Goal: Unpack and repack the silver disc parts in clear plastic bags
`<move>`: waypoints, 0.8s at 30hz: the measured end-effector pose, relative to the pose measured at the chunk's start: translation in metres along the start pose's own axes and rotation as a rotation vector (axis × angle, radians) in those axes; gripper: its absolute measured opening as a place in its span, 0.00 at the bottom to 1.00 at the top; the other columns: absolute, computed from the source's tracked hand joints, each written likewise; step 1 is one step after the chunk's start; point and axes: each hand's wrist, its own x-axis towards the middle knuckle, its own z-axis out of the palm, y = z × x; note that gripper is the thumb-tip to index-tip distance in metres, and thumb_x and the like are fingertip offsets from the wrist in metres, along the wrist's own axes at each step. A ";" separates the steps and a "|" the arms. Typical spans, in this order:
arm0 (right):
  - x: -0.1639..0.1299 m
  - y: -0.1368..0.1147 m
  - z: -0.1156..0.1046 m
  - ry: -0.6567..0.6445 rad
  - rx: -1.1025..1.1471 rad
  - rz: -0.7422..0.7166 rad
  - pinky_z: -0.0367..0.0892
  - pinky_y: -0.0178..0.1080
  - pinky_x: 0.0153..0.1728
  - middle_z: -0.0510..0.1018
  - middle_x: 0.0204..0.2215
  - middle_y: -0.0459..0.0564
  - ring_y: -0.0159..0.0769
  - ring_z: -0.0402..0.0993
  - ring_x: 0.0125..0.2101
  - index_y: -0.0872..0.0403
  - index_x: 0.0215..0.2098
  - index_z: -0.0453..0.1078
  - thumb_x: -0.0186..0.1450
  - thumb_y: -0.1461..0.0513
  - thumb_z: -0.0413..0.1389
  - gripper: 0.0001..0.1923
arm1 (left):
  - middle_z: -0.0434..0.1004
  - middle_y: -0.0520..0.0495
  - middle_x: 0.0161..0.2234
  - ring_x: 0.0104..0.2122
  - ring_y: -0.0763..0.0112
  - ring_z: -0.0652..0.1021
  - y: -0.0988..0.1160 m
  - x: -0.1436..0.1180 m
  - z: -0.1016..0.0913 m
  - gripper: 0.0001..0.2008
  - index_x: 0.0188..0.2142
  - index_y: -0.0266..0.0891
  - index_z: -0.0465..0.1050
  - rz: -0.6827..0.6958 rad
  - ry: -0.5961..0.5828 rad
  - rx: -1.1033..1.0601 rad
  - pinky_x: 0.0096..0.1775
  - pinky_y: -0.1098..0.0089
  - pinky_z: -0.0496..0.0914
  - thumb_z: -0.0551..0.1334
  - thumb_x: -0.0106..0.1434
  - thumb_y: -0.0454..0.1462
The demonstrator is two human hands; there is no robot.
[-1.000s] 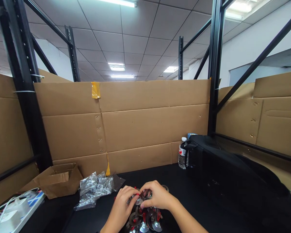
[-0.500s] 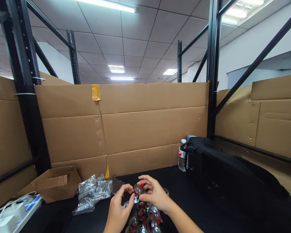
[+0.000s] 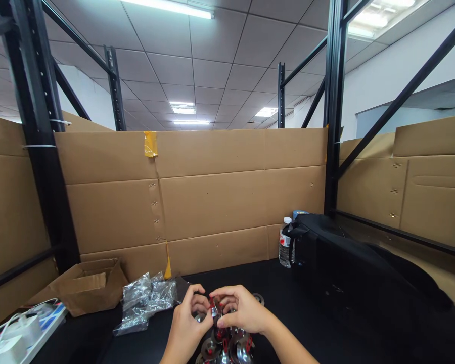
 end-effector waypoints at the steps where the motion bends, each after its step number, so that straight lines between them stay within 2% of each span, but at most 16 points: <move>1: -0.001 -0.002 -0.005 0.027 -0.077 -0.001 0.71 0.38 0.40 0.79 0.42 0.50 0.37 0.77 0.39 0.50 0.53 0.76 0.47 0.60 0.73 0.34 | 0.79 0.54 0.28 0.27 0.70 0.81 -0.001 0.002 -0.005 0.14 0.43 0.42 0.66 -0.004 -0.010 0.064 0.34 0.72 0.74 0.63 0.57 0.34; 4: -0.007 -0.008 -0.029 0.175 -0.454 0.006 0.71 0.37 0.38 0.77 0.44 0.50 0.37 0.75 0.38 0.50 0.52 0.76 0.50 0.64 0.69 0.30 | 0.79 0.51 0.28 0.28 0.69 0.80 -0.006 0.009 -0.023 0.06 0.34 0.40 0.73 -0.028 -0.082 0.306 0.34 0.71 0.71 0.59 0.56 0.32; 6: -0.014 -0.007 -0.050 0.258 -0.722 0.053 0.69 0.38 0.45 0.76 0.45 0.51 0.40 0.75 0.43 0.50 0.49 0.77 0.49 0.65 0.69 0.28 | 0.79 0.49 0.29 0.30 0.67 0.80 -0.012 0.011 -0.035 0.09 0.31 0.39 0.77 -0.038 -0.154 0.434 0.36 0.70 0.70 0.58 0.56 0.31; 7: -0.017 -0.006 -0.061 0.263 -0.819 0.106 0.68 0.39 0.48 0.76 0.46 0.51 0.41 0.74 0.45 0.50 0.49 0.78 0.49 0.65 0.69 0.28 | 0.80 0.49 0.30 0.32 0.67 0.80 -0.015 0.011 -0.040 0.10 0.32 0.39 0.78 -0.048 -0.196 0.476 0.37 0.70 0.69 0.58 0.55 0.31; 9: -0.023 0.002 -0.080 0.235 -0.943 0.256 0.67 0.39 0.46 0.76 0.44 0.51 0.44 0.75 0.45 0.51 0.46 0.79 0.46 0.65 0.71 0.28 | 0.81 0.49 0.31 0.33 0.67 0.79 -0.023 0.010 -0.046 0.11 0.33 0.40 0.80 -0.087 -0.287 0.535 0.36 0.72 0.67 0.58 0.55 0.32; 11: -0.026 0.011 -0.094 0.197 -1.006 0.362 0.68 0.39 0.43 0.77 0.43 0.51 0.46 0.75 0.45 0.51 0.46 0.79 0.44 0.63 0.72 0.29 | 0.81 0.50 0.31 0.32 0.69 0.78 -0.030 0.007 -0.048 0.10 0.33 0.40 0.80 -0.143 -0.375 0.578 0.35 0.73 0.65 0.59 0.54 0.32; 14: -0.025 0.024 -0.104 0.169 -1.015 0.392 0.67 0.39 0.43 0.79 0.43 0.51 0.45 0.76 0.44 0.52 0.44 0.80 0.43 0.62 0.73 0.28 | 0.80 0.51 0.32 0.34 0.69 0.78 -0.034 0.003 -0.047 0.11 0.33 0.41 0.80 -0.159 -0.439 0.612 0.36 0.73 0.65 0.59 0.53 0.31; 17: -0.022 0.027 -0.103 0.120 -0.992 0.347 0.67 0.37 0.44 0.79 0.42 0.51 0.43 0.75 0.44 0.52 0.46 0.80 0.44 0.59 0.73 0.30 | 0.80 0.48 0.40 0.42 0.65 0.77 -0.030 0.001 -0.040 0.13 0.37 0.42 0.79 -0.085 -0.406 0.595 0.44 0.70 0.66 0.59 0.55 0.30; 21: -0.021 0.023 -0.096 0.063 -0.973 0.329 0.68 0.36 0.42 0.79 0.42 0.50 0.42 0.76 0.43 0.51 0.45 0.81 0.46 0.61 0.72 0.26 | 0.75 0.47 0.55 0.55 0.63 0.73 -0.023 -0.002 -0.026 0.21 0.54 0.50 0.75 0.016 -0.402 0.540 0.56 0.63 0.63 0.55 0.65 0.32; 24: -0.021 0.021 -0.092 0.069 -1.002 0.313 0.68 0.38 0.47 0.79 0.42 0.51 0.45 0.75 0.45 0.51 0.45 0.81 0.48 0.63 0.69 0.24 | 0.76 0.49 0.56 0.56 0.62 0.73 -0.022 -0.004 -0.016 0.20 0.54 0.53 0.76 0.032 -0.461 0.560 0.56 0.61 0.63 0.53 0.69 0.34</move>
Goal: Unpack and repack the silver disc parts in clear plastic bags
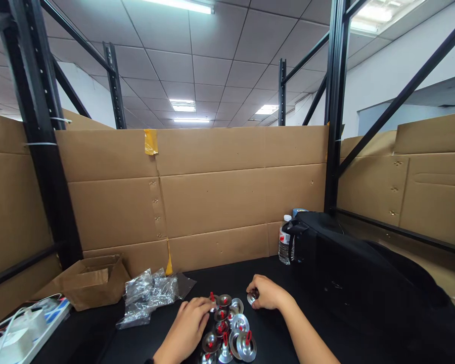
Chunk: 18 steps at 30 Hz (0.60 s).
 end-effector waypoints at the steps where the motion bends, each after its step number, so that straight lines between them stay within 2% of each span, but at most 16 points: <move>1: -0.001 -0.001 0.000 0.011 -0.002 -0.008 0.67 0.39 0.49 0.78 0.44 0.52 0.46 0.74 0.47 0.51 0.47 0.81 0.48 0.62 0.69 0.26 | 0.77 0.49 0.55 0.55 0.62 0.74 0.001 0.001 0.003 0.19 0.53 0.53 0.77 0.001 -0.007 0.010 0.55 0.61 0.64 0.53 0.69 0.34; 5: -0.003 -0.010 -0.004 0.041 0.072 -0.051 0.64 0.42 0.55 0.75 0.49 0.54 0.47 0.72 0.53 0.51 0.53 0.77 0.53 0.60 0.67 0.28 | 0.80 0.46 0.49 0.49 0.62 0.77 0.000 0.004 0.008 0.16 0.46 0.47 0.80 0.001 0.025 -0.001 0.52 0.65 0.66 0.56 0.67 0.32; 10: -0.007 -0.022 -0.008 0.079 0.140 -0.102 0.63 0.43 0.57 0.74 0.52 0.54 0.46 0.70 0.54 0.51 0.53 0.76 0.56 0.61 0.65 0.25 | 0.80 0.47 0.41 0.43 0.64 0.78 -0.001 0.006 0.009 0.14 0.43 0.43 0.79 -0.023 0.013 -0.054 0.46 0.69 0.67 0.59 0.62 0.29; 13: -0.008 -0.025 -0.009 0.094 0.175 -0.132 0.65 0.42 0.55 0.74 0.51 0.54 0.44 0.71 0.53 0.50 0.52 0.76 0.57 0.62 0.65 0.24 | 0.79 0.48 0.40 0.42 0.65 0.78 -0.004 0.002 0.003 0.14 0.42 0.44 0.78 -0.020 -0.007 -0.074 0.47 0.69 0.66 0.59 0.62 0.28; 18: -0.009 -0.027 -0.010 0.093 0.197 -0.137 0.65 0.41 0.55 0.74 0.50 0.53 0.43 0.72 0.52 0.50 0.52 0.76 0.57 0.62 0.65 0.23 | 0.77 0.49 0.46 0.48 0.63 0.75 -0.013 -0.006 -0.019 0.15 0.45 0.46 0.78 0.010 -0.099 -0.104 0.50 0.69 0.65 0.63 0.59 0.31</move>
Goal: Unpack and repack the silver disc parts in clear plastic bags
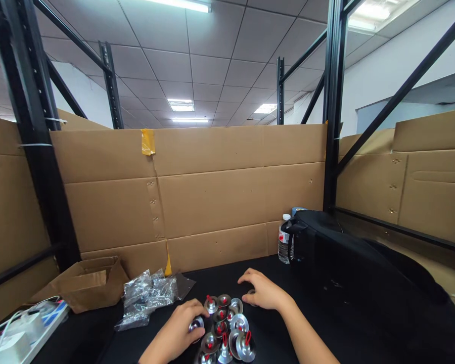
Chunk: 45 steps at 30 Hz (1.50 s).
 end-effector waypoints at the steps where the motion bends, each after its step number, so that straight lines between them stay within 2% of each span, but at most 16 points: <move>1: 0.000 0.000 0.000 -0.002 0.000 0.001 0.65 0.41 0.55 0.74 0.50 0.53 0.43 0.72 0.52 0.50 0.52 0.76 0.57 0.62 0.64 0.23 | 0.77 0.49 0.45 0.46 0.63 0.75 -0.001 -0.001 -0.004 0.16 0.44 0.45 0.78 -0.026 -0.001 0.019 0.49 0.68 0.65 0.64 0.56 0.31; 6: -0.001 -0.002 -0.002 -0.018 -0.017 0.002 0.64 0.41 0.56 0.74 0.50 0.53 0.44 0.71 0.53 0.50 0.52 0.76 0.57 0.62 0.65 0.24 | 0.79 0.50 0.37 0.36 0.66 0.77 -0.003 0.001 -0.011 0.10 0.34 0.41 0.80 -0.137 0.003 0.058 0.39 0.71 0.66 0.64 0.51 0.31; 10: -0.001 -0.002 -0.001 -0.025 -0.020 -0.009 0.63 0.42 0.57 0.74 0.51 0.53 0.44 0.71 0.53 0.50 0.52 0.76 0.57 0.62 0.65 0.24 | 0.83 0.50 0.36 0.37 0.66 0.79 0.001 0.002 -0.006 0.08 0.32 0.42 0.82 -0.075 -0.027 -0.039 0.41 0.72 0.67 0.63 0.56 0.33; 14: 0.000 -0.001 0.000 -0.027 -0.020 -0.014 0.63 0.42 0.57 0.74 0.51 0.53 0.44 0.71 0.53 0.50 0.52 0.76 0.57 0.61 0.65 0.24 | 0.84 0.49 0.40 0.43 0.65 0.80 0.002 0.001 0.000 0.05 0.30 0.42 0.82 -0.040 -0.036 -0.100 0.47 0.71 0.67 0.65 0.58 0.34; 18: 0.000 -0.002 0.001 -0.021 -0.014 -0.016 0.65 0.42 0.55 0.74 0.50 0.53 0.45 0.72 0.52 0.50 0.51 0.76 0.57 0.62 0.65 0.23 | 0.81 0.48 0.42 0.45 0.65 0.77 -0.004 0.002 0.002 0.04 0.29 0.42 0.82 -0.045 -0.019 -0.087 0.48 0.69 0.66 0.66 0.58 0.35; 23: 0.000 -0.003 0.002 -0.018 -0.008 -0.021 0.67 0.41 0.53 0.74 0.50 0.53 0.44 0.73 0.51 0.50 0.51 0.76 0.57 0.62 0.65 0.23 | 0.78 0.50 0.42 0.45 0.64 0.75 -0.011 0.001 0.000 0.06 0.30 0.45 0.82 -0.090 -0.062 0.046 0.48 0.68 0.64 0.66 0.56 0.32; 26: -0.001 -0.005 0.000 -0.013 0.000 -0.035 0.67 0.41 0.53 0.74 0.50 0.53 0.43 0.73 0.50 0.50 0.50 0.77 0.56 0.63 0.65 0.22 | 0.78 0.50 0.40 0.43 0.65 0.75 -0.008 0.000 -0.002 0.08 0.32 0.43 0.80 -0.106 -0.060 0.072 0.46 0.69 0.63 0.64 0.55 0.30; 30: -0.001 -0.014 0.001 0.024 0.035 -0.090 0.68 0.40 0.50 0.75 0.47 0.52 0.41 0.73 0.48 0.49 0.48 0.77 0.58 0.63 0.64 0.19 | 0.78 0.50 0.38 0.42 0.65 0.75 0.002 -0.002 -0.010 0.05 0.33 0.41 0.76 -0.058 -0.041 0.051 0.46 0.69 0.62 0.61 0.62 0.32; 33: 0.002 -0.027 0.012 0.075 0.155 -0.174 0.71 0.38 0.43 0.75 0.49 0.51 0.39 0.75 0.44 0.46 0.53 0.74 0.58 0.61 0.66 0.24 | 0.78 0.50 0.34 0.37 0.67 0.74 0.013 0.000 -0.014 0.07 0.35 0.41 0.73 -0.011 0.039 -0.062 0.43 0.71 0.63 0.58 0.68 0.38; 35: 0.004 -0.039 0.026 0.092 0.284 -0.233 0.72 0.37 0.38 0.75 0.51 0.50 0.39 0.76 0.42 0.44 0.57 0.71 0.54 0.58 0.70 0.32 | 0.77 0.50 0.34 0.35 0.67 0.74 0.020 0.002 -0.013 0.10 0.37 0.41 0.72 0.020 0.131 -0.190 0.40 0.71 0.65 0.56 0.71 0.42; 37: 0.006 -0.051 0.042 0.086 0.417 -0.278 0.73 0.38 0.38 0.75 0.51 0.50 0.39 0.78 0.40 0.44 0.57 0.71 0.49 0.56 0.73 0.37 | 0.76 0.49 0.34 0.35 0.67 0.75 0.026 0.006 -0.007 0.12 0.38 0.41 0.71 0.048 0.229 -0.343 0.40 0.71 0.66 0.56 0.72 0.44; 39: 0.008 -0.061 0.055 0.122 0.500 -0.304 0.74 0.38 0.38 0.76 0.48 0.49 0.37 0.79 0.37 0.45 0.54 0.73 0.51 0.56 0.72 0.32 | 0.76 0.48 0.35 0.36 0.66 0.76 0.031 0.011 0.002 0.13 0.39 0.40 0.71 0.064 0.308 -0.505 0.41 0.70 0.69 0.57 0.71 0.46; 42: 0.008 -0.067 0.066 0.213 0.501 -0.315 0.74 0.38 0.37 0.79 0.42 0.48 0.36 0.78 0.34 0.47 0.49 0.76 0.54 0.56 0.71 0.24 | 0.77 0.47 0.34 0.36 0.65 0.78 0.034 0.017 0.013 0.13 0.38 0.39 0.73 0.048 0.380 -0.720 0.41 0.69 0.71 0.61 0.68 0.47; 45: 0.008 -0.067 0.069 0.247 0.551 -0.255 0.75 0.40 0.38 0.81 0.40 0.50 0.38 0.79 0.36 0.48 0.49 0.76 0.54 0.57 0.71 0.25 | 0.77 0.47 0.32 0.35 0.65 0.79 0.035 0.021 0.018 0.13 0.36 0.38 0.74 0.011 0.427 -0.855 0.41 0.69 0.73 0.66 0.63 0.46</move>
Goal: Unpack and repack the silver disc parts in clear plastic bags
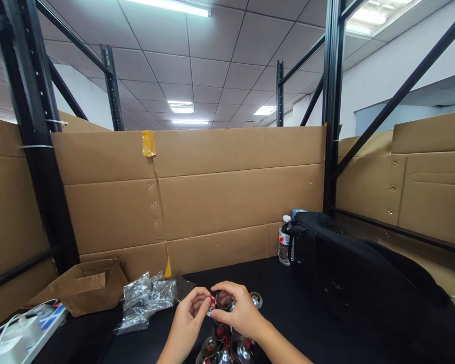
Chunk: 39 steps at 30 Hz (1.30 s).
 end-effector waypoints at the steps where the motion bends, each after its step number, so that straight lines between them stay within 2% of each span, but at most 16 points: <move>1: -0.001 0.001 0.000 0.000 0.047 0.036 0.75 0.41 0.40 0.81 0.42 0.51 0.39 0.80 0.37 0.48 0.51 0.75 0.54 0.57 0.70 0.26 | 0.77 0.47 0.32 0.35 0.65 0.79 -0.001 0.000 0.000 0.12 0.36 0.38 0.75 -0.012 0.007 -0.024 0.40 0.69 0.73 0.68 0.61 0.45; 4: -0.003 0.001 0.002 -0.044 0.193 0.114 0.76 0.40 0.39 0.79 0.50 0.54 0.38 0.81 0.37 0.48 0.55 0.71 0.55 0.58 0.69 0.30 | 0.77 0.48 0.32 0.33 0.67 0.79 -0.001 0.000 -0.004 0.12 0.34 0.37 0.75 -0.052 -0.015 -0.038 0.38 0.71 0.73 0.72 0.55 0.40; 7: -0.003 -0.002 0.003 -0.088 0.230 0.104 0.75 0.37 0.36 0.80 0.49 0.54 0.36 0.80 0.36 0.49 0.54 0.71 0.53 0.59 0.70 0.31 | 0.77 0.47 0.32 0.33 0.67 0.79 0.001 -0.002 -0.011 0.13 0.35 0.37 0.76 -0.095 -0.104 -0.027 0.38 0.70 0.73 0.73 0.54 0.40; 10: -0.002 -0.007 0.000 -0.104 0.133 0.051 0.73 0.36 0.35 0.82 0.42 0.50 0.36 0.78 0.35 0.49 0.51 0.74 0.50 0.58 0.71 0.30 | 0.78 0.45 0.35 0.36 0.65 0.79 0.004 -0.005 -0.015 0.16 0.38 0.37 0.76 -0.109 -0.181 -0.048 0.41 0.69 0.73 0.72 0.56 0.44; 13: -0.001 -0.010 -0.007 -0.082 -0.067 -0.002 0.71 0.36 0.36 0.82 0.33 0.45 0.34 0.76 0.31 0.48 0.47 0.78 0.48 0.59 0.72 0.27 | 0.78 0.46 0.34 0.35 0.66 0.78 0.002 -0.005 -0.014 0.17 0.37 0.36 0.76 -0.122 -0.159 -0.034 0.39 0.70 0.72 0.69 0.60 0.48; 15: 0.000 -0.011 -0.011 -0.076 -0.142 -0.055 0.70 0.36 0.38 0.82 0.34 0.44 0.35 0.75 0.32 0.47 0.45 0.79 0.47 0.61 0.72 0.26 | 0.78 0.46 0.32 0.33 0.68 0.77 -0.001 -0.004 -0.012 0.17 0.35 0.36 0.76 -0.134 -0.170 -0.012 0.37 0.71 0.71 0.69 0.61 0.49; 18: 0.001 -0.014 -0.015 -0.096 -0.122 -0.086 0.70 0.35 0.38 0.82 0.40 0.46 0.35 0.76 0.35 0.49 0.45 0.78 0.48 0.61 0.71 0.25 | 0.79 0.46 0.32 0.33 0.68 0.77 -0.003 -0.003 -0.012 0.17 0.36 0.35 0.77 -0.135 -0.238 0.014 0.38 0.70 0.70 0.70 0.60 0.48; 20: 0.001 -0.018 -0.017 -0.128 -0.099 -0.058 0.69 0.34 0.36 0.81 0.39 0.46 0.34 0.75 0.33 0.49 0.46 0.78 0.49 0.60 0.71 0.25 | 0.80 0.45 0.33 0.33 0.66 0.78 -0.001 -0.003 -0.015 0.17 0.36 0.35 0.77 -0.128 -0.267 0.088 0.38 0.70 0.70 0.69 0.61 0.48; 23: 0.002 -0.022 -0.023 -0.157 -0.189 -0.057 0.68 0.33 0.36 0.81 0.38 0.44 0.33 0.74 0.34 0.49 0.45 0.78 0.48 0.62 0.70 0.25 | 0.82 0.44 0.35 0.35 0.64 0.79 0.003 -0.003 -0.022 0.14 0.39 0.38 0.80 -0.060 -0.263 0.369 0.40 0.70 0.70 0.64 0.65 0.46; 27: 0.005 -0.014 -0.047 -0.154 -0.411 -0.018 0.67 0.33 0.38 0.80 0.38 0.46 0.36 0.75 0.37 0.49 0.45 0.77 0.48 0.64 0.68 0.25 | 0.83 0.44 0.37 0.38 0.63 0.80 0.003 -0.002 -0.041 0.13 0.40 0.43 0.82 0.025 -0.183 0.771 0.43 0.69 0.69 0.58 0.67 0.42; 30: 0.004 0.002 -0.078 -0.078 -0.599 0.115 0.67 0.37 0.42 0.81 0.38 0.48 0.41 0.76 0.40 0.49 0.44 0.78 0.49 0.65 0.66 0.23 | 0.83 0.46 0.32 0.33 0.63 0.80 -0.003 0.000 -0.060 0.12 0.36 0.43 0.82 -0.070 -0.174 0.921 0.37 0.70 0.68 0.58 0.62 0.38; 32: 0.002 0.016 -0.100 -0.061 -0.703 0.251 0.67 0.38 0.41 0.82 0.39 0.51 0.44 0.76 0.42 0.49 0.44 0.79 0.49 0.64 0.66 0.22 | 0.83 0.48 0.29 0.31 0.64 0.80 -0.008 0.000 -0.071 0.12 0.33 0.42 0.82 -0.137 -0.217 0.973 0.34 0.71 0.66 0.58 0.59 0.35; 35: -0.002 0.034 -0.122 -0.136 -0.775 0.418 0.67 0.38 0.39 0.82 0.39 0.51 0.44 0.77 0.40 0.49 0.41 0.80 0.45 0.63 0.70 0.22 | 0.83 0.49 0.28 0.31 0.65 0.81 -0.012 0.000 -0.079 0.12 0.30 0.42 0.82 -0.187 -0.278 0.987 0.33 0.72 0.65 0.59 0.54 0.32; 39: -0.003 0.049 -0.133 -0.280 -0.669 0.438 0.67 0.34 0.39 0.84 0.37 0.47 0.40 0.78 0.38 0.50 0.36 0.81 0.43 0.65 0.70 0.20 | 0.84 0.48 0.29 0.30 0.65 0.81 -0.011 -0.003 -0.076 0.11 0.30 0.41 0.82 -0.200 -0.311 0.935 0.34 0.72 0.66 0.60 0.54 0.32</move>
